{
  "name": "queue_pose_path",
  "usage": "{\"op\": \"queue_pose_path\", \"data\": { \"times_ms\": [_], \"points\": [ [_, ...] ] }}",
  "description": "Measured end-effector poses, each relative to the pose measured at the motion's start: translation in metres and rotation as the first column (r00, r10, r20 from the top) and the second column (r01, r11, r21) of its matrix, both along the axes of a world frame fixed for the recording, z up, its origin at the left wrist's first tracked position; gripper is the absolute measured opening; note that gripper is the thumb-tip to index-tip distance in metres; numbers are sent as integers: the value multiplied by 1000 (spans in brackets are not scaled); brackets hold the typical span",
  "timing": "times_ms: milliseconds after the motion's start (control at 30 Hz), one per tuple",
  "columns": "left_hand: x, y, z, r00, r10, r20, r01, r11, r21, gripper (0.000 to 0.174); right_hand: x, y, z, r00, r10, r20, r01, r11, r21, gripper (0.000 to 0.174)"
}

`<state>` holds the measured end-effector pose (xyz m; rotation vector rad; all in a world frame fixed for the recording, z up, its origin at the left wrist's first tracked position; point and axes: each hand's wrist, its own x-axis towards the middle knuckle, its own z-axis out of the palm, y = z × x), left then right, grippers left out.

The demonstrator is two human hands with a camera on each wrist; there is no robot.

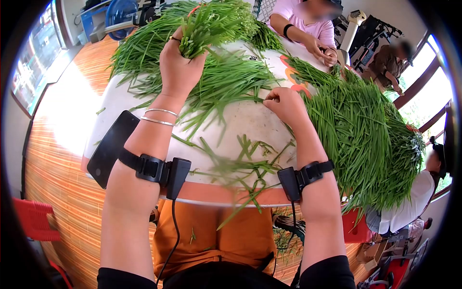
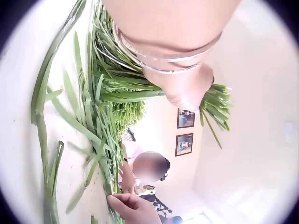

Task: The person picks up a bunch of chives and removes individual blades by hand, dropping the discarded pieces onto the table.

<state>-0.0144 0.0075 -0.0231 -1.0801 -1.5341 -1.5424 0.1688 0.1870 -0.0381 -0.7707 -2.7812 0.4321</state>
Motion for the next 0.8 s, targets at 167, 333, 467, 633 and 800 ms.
{"op": "queue_pose_path", "data": {
  "times_ms": [167,333,467,633,800],
  "points": [
    [1,-1,1,1000,-10,6,11,1000,-18,13,1,22,-1,954,2,-298,-82,963,-256,25],
    [3,-1,3,1000,-10,17,10,1000,-2,18,4,14,10,710,-205,-674,-487,549,-680,17],
    [1,0,2,1000,-17,-2,18,1000,4,17,4,17,8,640,-299,-708,-558,453,-695,17],
    [6,-2,4,997,-36,73,40,998,-57,12,6,13,3,922,-158,-353,-127,740,-661,24],
    [5,-1,3,998,-38,48,43,992,-120,17,4,20,3,879,-93,-467,-325,599,-731,30]
  ]
}}
